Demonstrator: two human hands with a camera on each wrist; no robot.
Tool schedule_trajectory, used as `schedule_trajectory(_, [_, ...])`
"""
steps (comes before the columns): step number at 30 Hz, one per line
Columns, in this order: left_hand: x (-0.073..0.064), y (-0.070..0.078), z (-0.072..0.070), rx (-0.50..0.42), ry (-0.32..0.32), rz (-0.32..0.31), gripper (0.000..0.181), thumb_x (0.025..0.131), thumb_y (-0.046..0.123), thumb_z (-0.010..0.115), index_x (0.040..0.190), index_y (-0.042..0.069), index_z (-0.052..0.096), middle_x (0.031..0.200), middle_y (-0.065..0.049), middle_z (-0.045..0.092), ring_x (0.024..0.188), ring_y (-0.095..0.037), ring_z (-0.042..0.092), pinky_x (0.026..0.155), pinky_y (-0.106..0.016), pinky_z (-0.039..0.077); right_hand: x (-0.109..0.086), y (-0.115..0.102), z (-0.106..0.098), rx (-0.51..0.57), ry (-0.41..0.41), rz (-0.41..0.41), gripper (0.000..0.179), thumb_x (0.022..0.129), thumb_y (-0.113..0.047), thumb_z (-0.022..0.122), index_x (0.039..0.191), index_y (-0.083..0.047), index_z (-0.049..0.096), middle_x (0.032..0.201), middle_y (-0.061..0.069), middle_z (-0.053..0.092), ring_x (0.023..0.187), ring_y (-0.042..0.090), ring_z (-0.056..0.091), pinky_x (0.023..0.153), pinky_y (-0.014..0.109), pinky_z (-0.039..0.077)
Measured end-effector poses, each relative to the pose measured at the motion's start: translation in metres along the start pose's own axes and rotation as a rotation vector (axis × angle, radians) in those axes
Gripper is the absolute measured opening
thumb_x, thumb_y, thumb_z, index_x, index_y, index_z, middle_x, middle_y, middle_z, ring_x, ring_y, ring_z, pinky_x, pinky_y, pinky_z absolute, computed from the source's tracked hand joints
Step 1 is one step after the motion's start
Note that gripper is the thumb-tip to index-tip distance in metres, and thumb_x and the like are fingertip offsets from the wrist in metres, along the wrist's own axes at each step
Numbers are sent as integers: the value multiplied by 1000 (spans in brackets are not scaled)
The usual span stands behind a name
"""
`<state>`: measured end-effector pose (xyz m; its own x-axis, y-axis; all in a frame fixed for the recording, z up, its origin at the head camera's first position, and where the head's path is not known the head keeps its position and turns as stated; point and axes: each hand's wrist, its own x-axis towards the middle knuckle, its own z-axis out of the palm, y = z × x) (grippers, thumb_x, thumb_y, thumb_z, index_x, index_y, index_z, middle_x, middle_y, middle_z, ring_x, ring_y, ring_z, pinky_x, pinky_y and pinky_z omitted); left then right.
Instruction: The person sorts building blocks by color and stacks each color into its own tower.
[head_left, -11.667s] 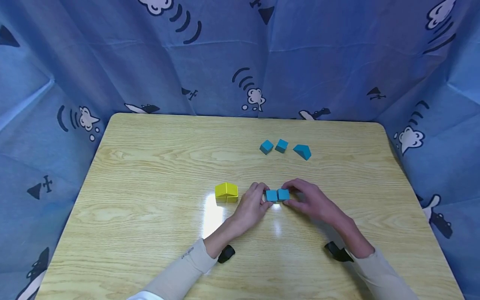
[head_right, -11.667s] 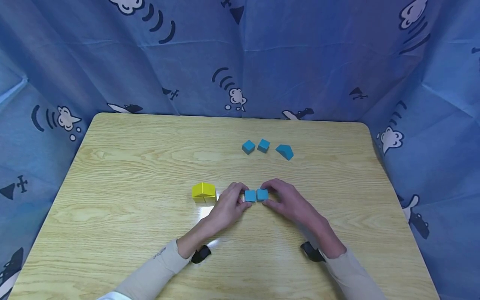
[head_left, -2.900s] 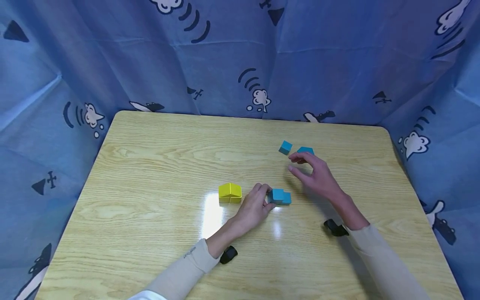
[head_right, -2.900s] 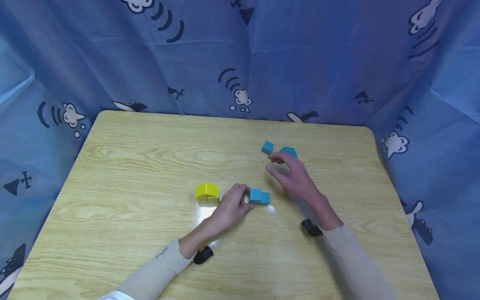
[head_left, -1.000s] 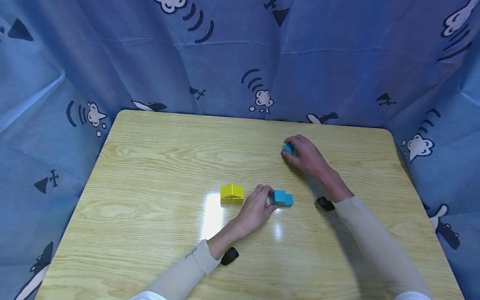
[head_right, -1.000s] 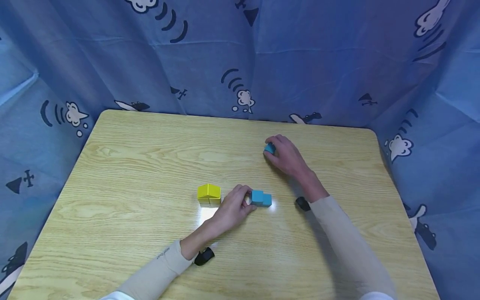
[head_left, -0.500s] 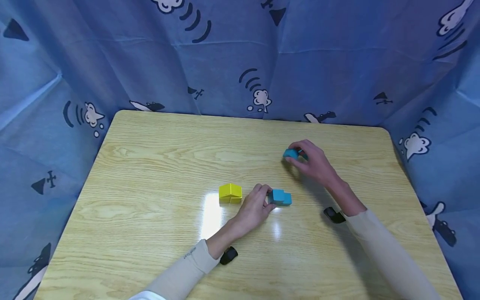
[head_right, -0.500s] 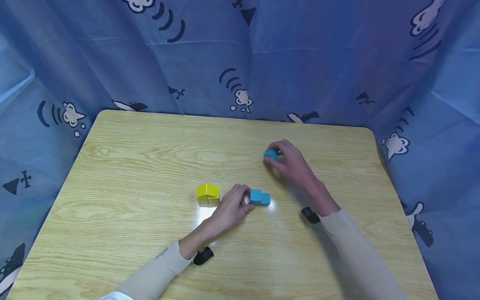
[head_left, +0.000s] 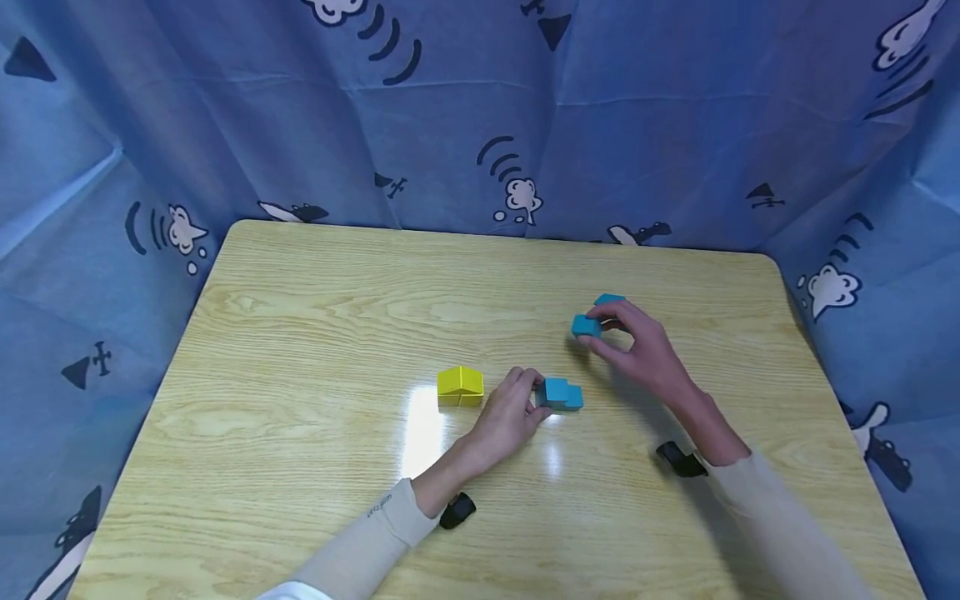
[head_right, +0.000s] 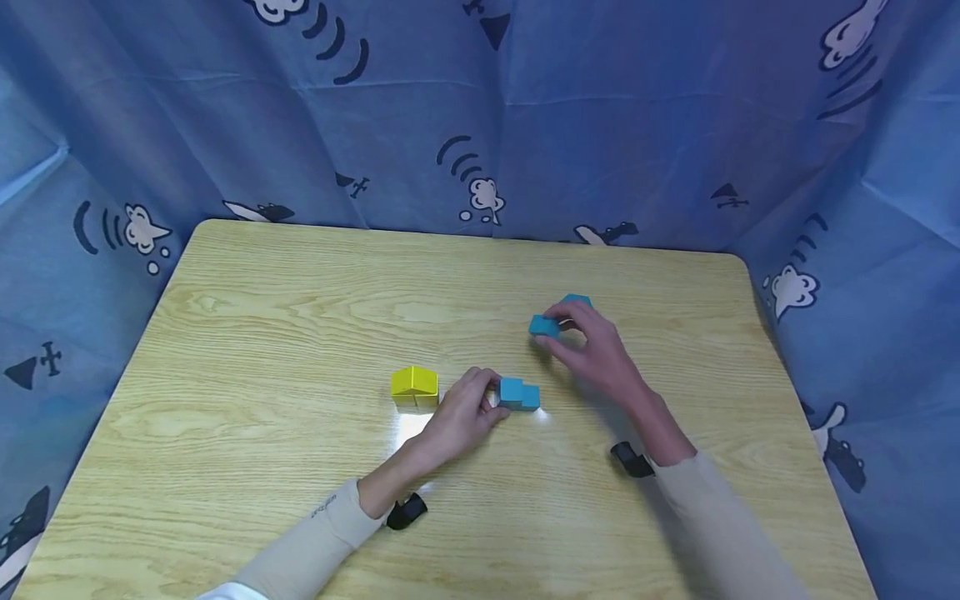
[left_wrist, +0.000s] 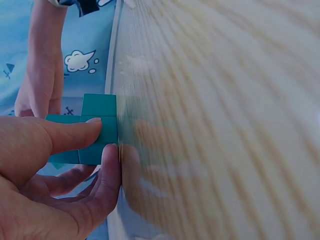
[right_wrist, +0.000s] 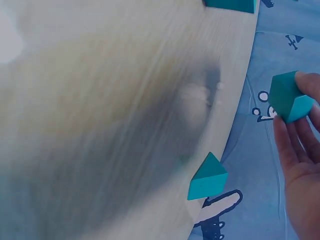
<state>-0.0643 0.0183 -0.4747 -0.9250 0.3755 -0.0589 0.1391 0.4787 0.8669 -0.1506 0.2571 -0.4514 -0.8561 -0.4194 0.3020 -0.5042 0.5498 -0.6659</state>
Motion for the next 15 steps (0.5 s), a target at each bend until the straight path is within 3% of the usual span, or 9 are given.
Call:
schedule_trajectory(5, [1,0,0,0,-2,-8,38,94,4,75,126,-2,58,118,-11,58,80,-7,60,67,-13,50,-12,-4,2,99,11,20,41,85,9,79,122,-3,66,118,10,66,109,10,62,97,22,53])
schedule_trajectory(12, [0,0,0,-3,-5,-6,37,93,4,75,126,-1,58,116,-11,58,80,-8,60,67,-14,50,-24,-32,0,210,8,9,40,82,20,75,118,9,63,115,21,63,109,16,62,97,26,54])
schedule_trajectory(15, [1,-1,0,-4,0,12,37,93,3,75,126,-2,59,116,-12,59,80,-10,60,67,-15,51,-30,-34,1,271,1,15,40,81,22,73,118,10,62,114,21,62,110,15,62,97,28,54])
